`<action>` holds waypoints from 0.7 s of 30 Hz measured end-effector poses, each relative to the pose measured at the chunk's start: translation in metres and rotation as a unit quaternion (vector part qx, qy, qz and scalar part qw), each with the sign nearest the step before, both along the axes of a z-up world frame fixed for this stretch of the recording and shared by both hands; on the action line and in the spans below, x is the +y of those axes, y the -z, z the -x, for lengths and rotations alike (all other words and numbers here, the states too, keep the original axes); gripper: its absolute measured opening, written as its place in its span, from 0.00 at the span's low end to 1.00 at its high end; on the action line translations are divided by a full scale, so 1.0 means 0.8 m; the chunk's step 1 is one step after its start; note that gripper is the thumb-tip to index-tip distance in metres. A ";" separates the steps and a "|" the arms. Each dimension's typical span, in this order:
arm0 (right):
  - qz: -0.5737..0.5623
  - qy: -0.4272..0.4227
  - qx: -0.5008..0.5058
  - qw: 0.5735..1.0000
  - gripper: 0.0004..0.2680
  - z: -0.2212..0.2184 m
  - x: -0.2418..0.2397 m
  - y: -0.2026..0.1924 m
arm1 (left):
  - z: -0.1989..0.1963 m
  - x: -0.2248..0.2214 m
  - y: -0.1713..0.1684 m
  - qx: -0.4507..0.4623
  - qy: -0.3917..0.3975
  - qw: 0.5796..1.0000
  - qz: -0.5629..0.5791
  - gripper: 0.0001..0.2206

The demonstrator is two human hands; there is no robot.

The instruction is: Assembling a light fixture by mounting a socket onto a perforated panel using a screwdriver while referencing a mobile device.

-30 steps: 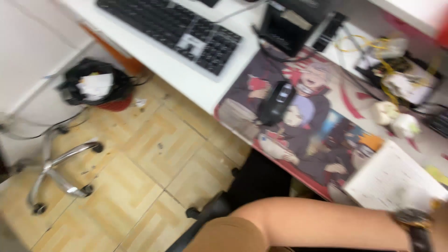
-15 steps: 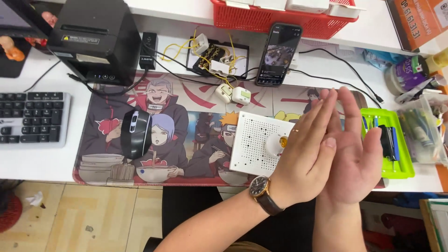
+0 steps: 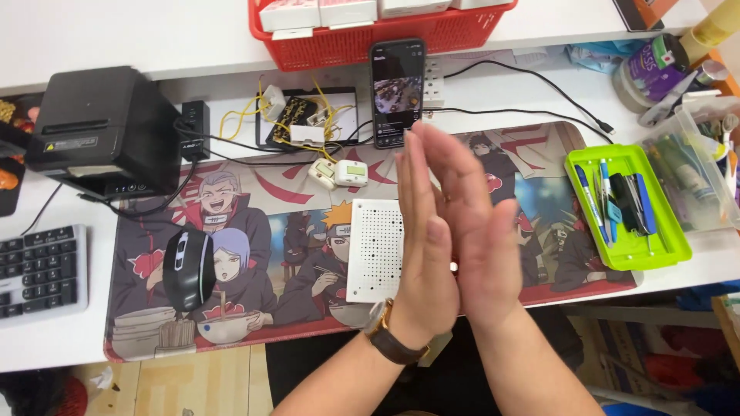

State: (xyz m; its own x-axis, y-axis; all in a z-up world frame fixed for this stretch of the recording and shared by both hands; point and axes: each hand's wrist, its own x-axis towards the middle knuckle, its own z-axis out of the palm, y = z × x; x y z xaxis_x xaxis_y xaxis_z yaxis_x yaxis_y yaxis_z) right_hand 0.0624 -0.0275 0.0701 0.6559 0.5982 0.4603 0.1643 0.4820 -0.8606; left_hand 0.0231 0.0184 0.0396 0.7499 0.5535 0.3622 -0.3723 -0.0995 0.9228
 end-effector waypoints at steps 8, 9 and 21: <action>0.098 0.030 0.017 0.995 0.31 0.026 -0.028 -0.004 | -0.027 0.021 -0.006 -0.071 0.121 0.986 0.088 0.39; 0.122 0.028 0.019 0.992 0.31 0.029 -0.031 -0.004 | -0.026 0.024 -0.003 -0.084 0.112 0.986 0.086 0.38; 0.042 0.062 0.100 0.992 0.25 0.006 -0.039 0.023 | 0.001 -0.003 0.013 -0.110 -0.105 0.988 -0.013 0.21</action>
